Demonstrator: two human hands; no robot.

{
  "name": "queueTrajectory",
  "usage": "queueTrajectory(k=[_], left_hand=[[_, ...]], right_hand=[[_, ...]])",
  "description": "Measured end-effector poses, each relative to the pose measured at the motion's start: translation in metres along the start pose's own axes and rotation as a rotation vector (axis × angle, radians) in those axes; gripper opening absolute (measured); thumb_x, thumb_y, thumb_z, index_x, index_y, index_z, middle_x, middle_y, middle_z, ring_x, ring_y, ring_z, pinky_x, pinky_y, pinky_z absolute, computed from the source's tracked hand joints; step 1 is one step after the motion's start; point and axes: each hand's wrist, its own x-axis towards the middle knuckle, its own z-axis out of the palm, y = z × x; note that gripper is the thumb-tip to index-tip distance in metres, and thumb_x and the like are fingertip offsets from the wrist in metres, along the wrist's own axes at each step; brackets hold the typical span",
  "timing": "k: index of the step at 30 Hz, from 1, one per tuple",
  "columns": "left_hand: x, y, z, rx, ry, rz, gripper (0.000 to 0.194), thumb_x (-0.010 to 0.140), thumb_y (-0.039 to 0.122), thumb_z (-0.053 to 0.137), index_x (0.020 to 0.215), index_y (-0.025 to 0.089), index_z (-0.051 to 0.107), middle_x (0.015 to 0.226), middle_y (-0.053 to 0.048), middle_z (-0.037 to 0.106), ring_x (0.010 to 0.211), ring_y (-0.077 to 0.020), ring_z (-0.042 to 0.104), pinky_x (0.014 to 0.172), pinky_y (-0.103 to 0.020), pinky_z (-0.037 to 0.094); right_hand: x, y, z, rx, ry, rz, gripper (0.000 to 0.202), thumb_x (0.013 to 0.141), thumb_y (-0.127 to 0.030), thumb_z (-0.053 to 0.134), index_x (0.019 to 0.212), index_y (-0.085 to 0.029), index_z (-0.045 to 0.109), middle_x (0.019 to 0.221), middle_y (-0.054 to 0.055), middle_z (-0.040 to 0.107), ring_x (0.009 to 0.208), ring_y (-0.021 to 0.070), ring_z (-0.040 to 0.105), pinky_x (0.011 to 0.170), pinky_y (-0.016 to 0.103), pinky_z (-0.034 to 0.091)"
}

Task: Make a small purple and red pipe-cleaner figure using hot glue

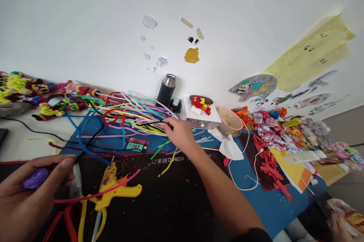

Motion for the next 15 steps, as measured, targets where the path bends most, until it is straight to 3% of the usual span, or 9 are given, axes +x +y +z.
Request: queueTrajectory(k=[4,9,15], left_hand=[[0.000,0.007,-0.002,-0.082,-0.074,-0.044,0.031,0.076,0.053,0.084,0.097,0.031,0.087,0.070,0.005,0.080,0.055,-0.0112,0.071,0.055,-0.014,0.053],[0.000,0.018,-0.004,-0.112,-0.105,-0.071,0.029,0.077,0.054,0.082,0.092,0.030,0.086,0.066,0.005,0.076,0.057,-0.0124,0.069,0.059,-0.017,0.053],[0.001,0.013,-0.006,-0.128,-0.121,-0.030,0.028,0.077,0.054,0.083,0.092,0.031,0.086,0.065,0.006,0.077,0.054,-0.0121,0.069,0.055,-0.016,0.052]], right_hand=[[-0.006,-0.017,0.014,-0.036,-0.127,-0.033,0.019,0.106,-0.032,0.070,0.118,-0.027,0.084,0.119,0.004,0.086,0.106,0.0247,0.080,0.091,0.032,0.056],[0.005,-0.027,0.010,-0.106,-0.171,0.025,0.025,0.106,-0.026,0.067,0.127,-0.028,0.080,0.131,0.004,0.083,0.118,0.0260,0.078,0.100,0.035,0.057],[0.013,-0.030,0.010,-0.199,-0.237,0.062,0.026,0.103,-0.025,0.070,0.127,-0.026,0.079,0.128,0.006,0.084,0.118,0.0282,0.078,0.098,0.036,0.057]])
